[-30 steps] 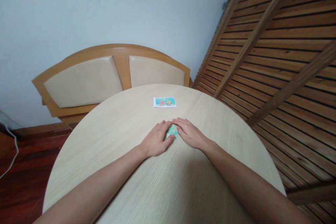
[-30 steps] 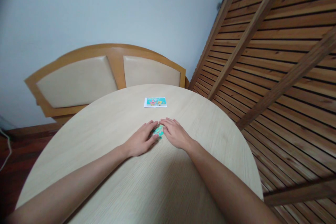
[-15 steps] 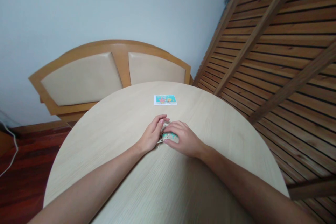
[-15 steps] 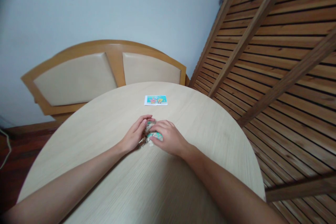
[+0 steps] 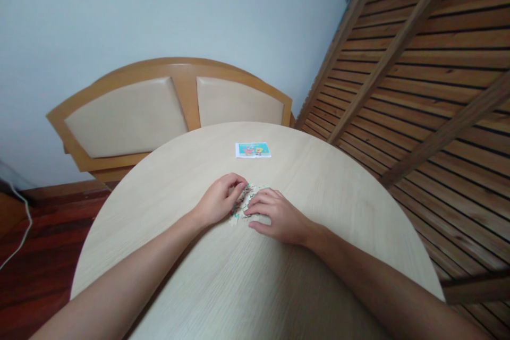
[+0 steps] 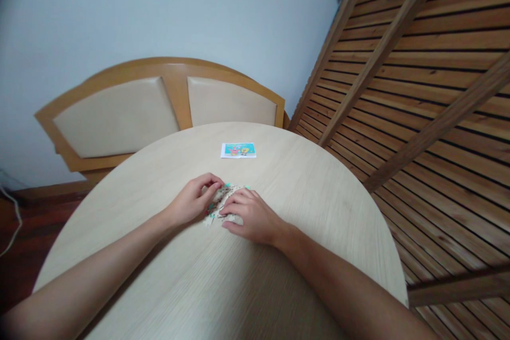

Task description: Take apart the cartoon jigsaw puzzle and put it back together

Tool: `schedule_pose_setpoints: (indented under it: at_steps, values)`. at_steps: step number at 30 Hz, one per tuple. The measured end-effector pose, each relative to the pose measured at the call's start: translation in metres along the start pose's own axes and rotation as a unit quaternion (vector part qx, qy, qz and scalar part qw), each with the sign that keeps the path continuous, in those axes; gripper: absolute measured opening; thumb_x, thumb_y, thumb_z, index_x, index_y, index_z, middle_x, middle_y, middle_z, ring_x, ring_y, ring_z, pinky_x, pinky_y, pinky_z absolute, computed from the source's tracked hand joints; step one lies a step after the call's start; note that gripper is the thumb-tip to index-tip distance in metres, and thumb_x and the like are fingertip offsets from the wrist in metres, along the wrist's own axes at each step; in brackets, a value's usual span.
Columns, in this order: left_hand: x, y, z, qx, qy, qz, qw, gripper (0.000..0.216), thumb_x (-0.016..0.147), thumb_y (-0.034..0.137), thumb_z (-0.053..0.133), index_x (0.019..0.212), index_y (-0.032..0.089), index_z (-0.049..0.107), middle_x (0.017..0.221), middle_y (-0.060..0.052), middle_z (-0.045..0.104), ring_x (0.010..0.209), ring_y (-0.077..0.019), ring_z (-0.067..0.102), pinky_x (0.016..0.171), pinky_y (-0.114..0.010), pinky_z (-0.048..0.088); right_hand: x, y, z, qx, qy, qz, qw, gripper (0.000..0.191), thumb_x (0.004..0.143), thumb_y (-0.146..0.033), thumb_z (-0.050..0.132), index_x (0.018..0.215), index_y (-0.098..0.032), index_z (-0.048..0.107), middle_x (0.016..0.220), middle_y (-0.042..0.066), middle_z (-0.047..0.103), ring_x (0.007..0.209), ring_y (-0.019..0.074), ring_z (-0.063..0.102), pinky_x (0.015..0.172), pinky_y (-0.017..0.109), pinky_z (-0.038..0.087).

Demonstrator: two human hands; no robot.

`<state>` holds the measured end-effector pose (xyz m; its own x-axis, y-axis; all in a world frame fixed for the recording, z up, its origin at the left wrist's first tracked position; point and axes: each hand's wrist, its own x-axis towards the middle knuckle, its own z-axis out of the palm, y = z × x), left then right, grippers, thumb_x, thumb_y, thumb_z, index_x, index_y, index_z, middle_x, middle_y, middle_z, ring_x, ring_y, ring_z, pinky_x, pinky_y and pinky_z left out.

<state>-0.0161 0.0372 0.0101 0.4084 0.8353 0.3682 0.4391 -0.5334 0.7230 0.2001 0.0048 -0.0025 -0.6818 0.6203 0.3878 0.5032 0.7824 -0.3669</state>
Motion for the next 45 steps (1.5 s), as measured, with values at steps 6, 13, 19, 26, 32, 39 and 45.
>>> schedule_pose_setpoints:
  at_steps: [6, 13, 19, 26, 32, 39, 45]
  values:
    - [-0.009, 0.014, -0.028, 0.131, -0.168, 0.081, 0.974, 0.023, 0.095, 0.038, 0.058, 0.09, 0.019, 0.069, 0.08, -0.002, 0.067, 0.071, -0.016, 0.06, 0.067, -0.026, 0.043, 0.002, 0.001, 0.005, -0.004, 0.008, -0.009, 1.0, 0.007, 0.091, -0.024, 0.071, 0.098, -0.024, 0.074, 0.102, 0.003, 0.074, 0.107, 0.0228, 0.061, 0.095, 0.039, 0.044]
    - [-0.01, 0.017, -0.019, 0.124, -0.174, 0.037, 0.976, 0.031, 0.092, 0.049, 0.064, 0.09, 0.019, 0.069, 0.077, 0.0, 0.068, 0.064, -0.0136, 0.056, 0.061, -0.024, 0.038, 0.004, -0.003, 0.001, 0.046, 0.124, 0.044, 0.99, 0.008, 0.088, -0.014, 0.071, 0.086, -0.021, 0.069, 0.086, 0.002, 0.073, 0.091, 0.0209, 0.064, 0.086, 0.036, 0.046]
    - [-0.012, 0.018, -0.008, 0.043, -0.146, -0.004, 0.988, 0.026, 0.095, 0.041, 0.06, 0.091, 0.018, 0.07, 0.073, 0.0, 0.065, 0.062, -0.0125, 0.053, 0.059, -0.023, 0.036, 0.004, -0.007, 0.004, 0.12, 0.167, 0.135, 0.969, 0.007, 0.088, -0.017, 0.067, 0.083, -0.021, 0.067, 0.084, 0.003, 0.071, 0.083, 0.019, 0.066, 0.077, 0.032, 0.048]
    - [-0.013, 0.022, 0.015, -0.144, -0.099, -0.098, 0.98, 0.024, 0.088, 0.039, 0.062, 0.087, 0.015, 0.064, 0.074, -0.002, 0.063, 0.065, -0.0127, 0.051, 0.061, -0.024, 0.04, 0.004, -0.005, 0.002, 0.042, 0.194, 0.08, 0.977, 0.008, 0.087, -0.014, 0.064, 0.081, -0.021, 0.063, 0.083, 0.003, 0.071, 0.084, 0.0214, 0.065, 0.082, 0.037, 0.045]
    - [-0.014, 0.02, 0.021, -0.22, -0.099, -0.166, 0.956, 0.033, 0.079, 0.045, 0.074, 0.086, 0.015, 0.061, 0.066, 0.001, 0.06, 0.056, -0.0105, 0.048, 0.054, -0.023, 0.034, 0.004, -0.005, -0.001, 0.061, 0.207, 0.099, 0.971, 0.008, 0.085, -0.016, 0.064, 0.079, -0.021, 0.062, 0.081, 0.002, 0.071, 0.08, 0.02, 0.066, 0.079, 0.035, 0.046]
    - [-0.021, 0.027, 0.022, -0.123, -0.042, -0.102, 0.986, 0.043, 0.082, 0.027, 0.072, 0.12, 0.019, 0.052, 0.073, 0.002, 0.067, 0.065, -0.0153, 0.062, 0.061, -0.024, 0.043, 0.006, -0.001, 0.006, 0.179, 0.183, 0.228, 0.939, 0.008, 0.083, -0.022, 0.063, 0.075, -0.02, 0.064, 0.073, 0.001, 0.07, 0.069, 0.017, 0.065, 0.067, 0.028, 0.049]
    - [-0.023, 0.035, 0.008, 0.074, -0.051, -0.031, 0.995, 0.03, 0.095, 0.026, 0.058, 0.125, 0.022, 0.055, 0.089, -0.003, 0.073, 0.076, -0.0186, 0.067, 0.066, -0.027, 0.046, 0.002, 0.013, -0.003, 0.153, 0.195, 0.244, 0.937, 0.008, 0.085, -0.025, 0.064, 0.083, -0.019, 0.07, 0.08, 0.002, 0.075, 0.074, 0.0179, 0.07, 0.071, 0.028, 0.053]
